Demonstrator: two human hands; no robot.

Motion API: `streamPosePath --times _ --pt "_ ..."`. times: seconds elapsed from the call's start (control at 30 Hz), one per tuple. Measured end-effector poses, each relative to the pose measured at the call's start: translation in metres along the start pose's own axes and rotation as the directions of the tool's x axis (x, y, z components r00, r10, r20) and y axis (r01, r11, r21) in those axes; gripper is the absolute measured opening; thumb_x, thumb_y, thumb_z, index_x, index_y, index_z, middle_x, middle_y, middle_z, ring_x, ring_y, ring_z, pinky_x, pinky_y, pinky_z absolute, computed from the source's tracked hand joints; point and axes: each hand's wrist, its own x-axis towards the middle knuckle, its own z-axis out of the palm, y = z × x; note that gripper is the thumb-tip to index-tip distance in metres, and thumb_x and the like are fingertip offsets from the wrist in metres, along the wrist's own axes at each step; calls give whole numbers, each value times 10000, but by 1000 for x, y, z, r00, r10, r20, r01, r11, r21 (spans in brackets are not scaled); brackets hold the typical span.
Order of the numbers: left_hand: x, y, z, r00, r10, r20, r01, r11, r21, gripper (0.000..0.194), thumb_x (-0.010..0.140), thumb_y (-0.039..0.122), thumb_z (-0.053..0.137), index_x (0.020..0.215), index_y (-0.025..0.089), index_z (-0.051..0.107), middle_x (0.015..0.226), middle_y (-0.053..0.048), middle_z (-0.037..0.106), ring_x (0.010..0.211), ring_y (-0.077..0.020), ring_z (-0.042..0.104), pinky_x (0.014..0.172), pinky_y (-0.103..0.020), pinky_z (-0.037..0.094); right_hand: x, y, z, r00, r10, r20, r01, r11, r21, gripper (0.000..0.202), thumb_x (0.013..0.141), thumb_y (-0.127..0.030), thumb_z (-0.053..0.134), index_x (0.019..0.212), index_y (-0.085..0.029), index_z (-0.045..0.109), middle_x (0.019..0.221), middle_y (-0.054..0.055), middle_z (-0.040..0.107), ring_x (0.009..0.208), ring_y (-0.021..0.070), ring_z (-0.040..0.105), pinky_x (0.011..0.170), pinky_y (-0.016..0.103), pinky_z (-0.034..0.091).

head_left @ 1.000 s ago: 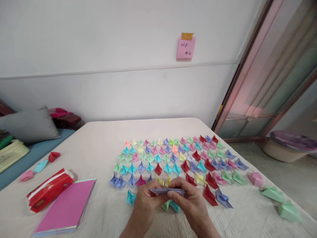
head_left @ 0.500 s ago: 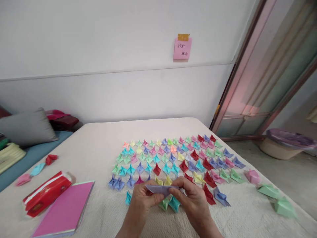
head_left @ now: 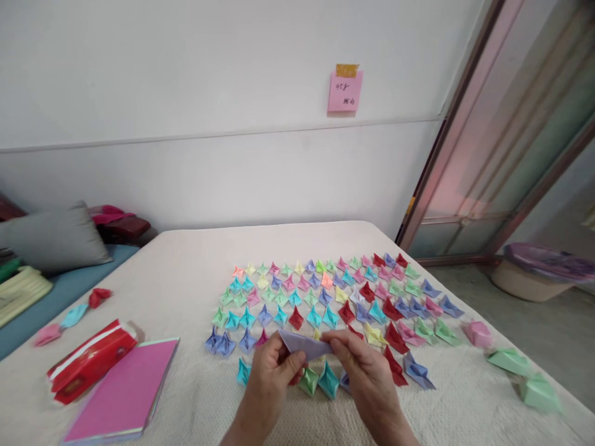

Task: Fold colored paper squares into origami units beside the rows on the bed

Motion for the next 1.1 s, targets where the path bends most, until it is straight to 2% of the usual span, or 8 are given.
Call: streamPosePath --times 0.07,0.17,0.3,0.47,0.7,0.9,1.0,1.1 --pt "0 2 1 999 39 -5 -38 999 18 214 759 312 719 879 149 648 608 16 599 532 -109 509 502 -217 383 -2 0 -1 993 -104 -50 100 992 -74 127 861 -231 603 971 -250 663 1016 56 719 955 214 666 815 294 520" --pt "-1 3 2 994 109 -11 -108 992 62 168 760 253 719 894 171 661 693 -2 662 648 -135 580 573 -220 428 -6 -1 -2 977 -211 10 209 962 -173 123 834 -192 637 937 -258 629 1178 71 651 1100 244 598 921 353 481" --pt "-3 4 3 990 139 8 -138 977 161 137 777 221 704 907 188 674 817 -13 717 712 -137 612 631 -220 459 -9 -1 0 976 -201 82 214 952 -219 102 847 -179 619 913 -254 599 1222 79 611 1131 257 562 926 387 470" --pt "-4 7 4 988 154 32 -157 959 237 72 783 205 689 847 180 668 756 3 699 669 -129 601 590 -206 445 -9 2 1 983 -148 111 170 961 -219 110 833 -171 624 891 -252 578 1236 82 591 1136 264 549 903 389 471" --pt "-5 7 4 993 86 79 -101 970 219 92 805 212 673 848 181 598 748 0 678 684 -139 594 613 -220 439 -5 -6 1 990 -8 140 19 996 -82 193 741 -155 675 721 -233 500 1141 62 631 1084 263 580 873 356 468" --pt "-5 11 5 992 43 115 -74 957 280 141 791 239 700 815 177 576 743 -16 677 680 -150 574 604 -230 402 0 -14 -1 971 159 177 -171 984 55 107 737 -215 671 694 -229 574 1169 73 637 1101 283 572 884 372 446" --pt "-7 13 4 989 21 146 -45 985 166 199 753 260 745 844 168 594 720 -10 660 668 -144 567 600 -227 401 2 -13 -1 955 204 213 -241 956 165 128 789 -252 637 664 -221 633 1165 84 637 1095 281 569 905 387 423" --pt "-8 12 4 988 -13 151 22 998 -60 284 829 353 667 1038 167 616 706 -9 637 639 -137 568 594 -237 425 2 -8 -1 911 314 268 -398 842 365 176 783 -282 674 625 -205 665 1170 93 632 1078 283 574 866 374 436"
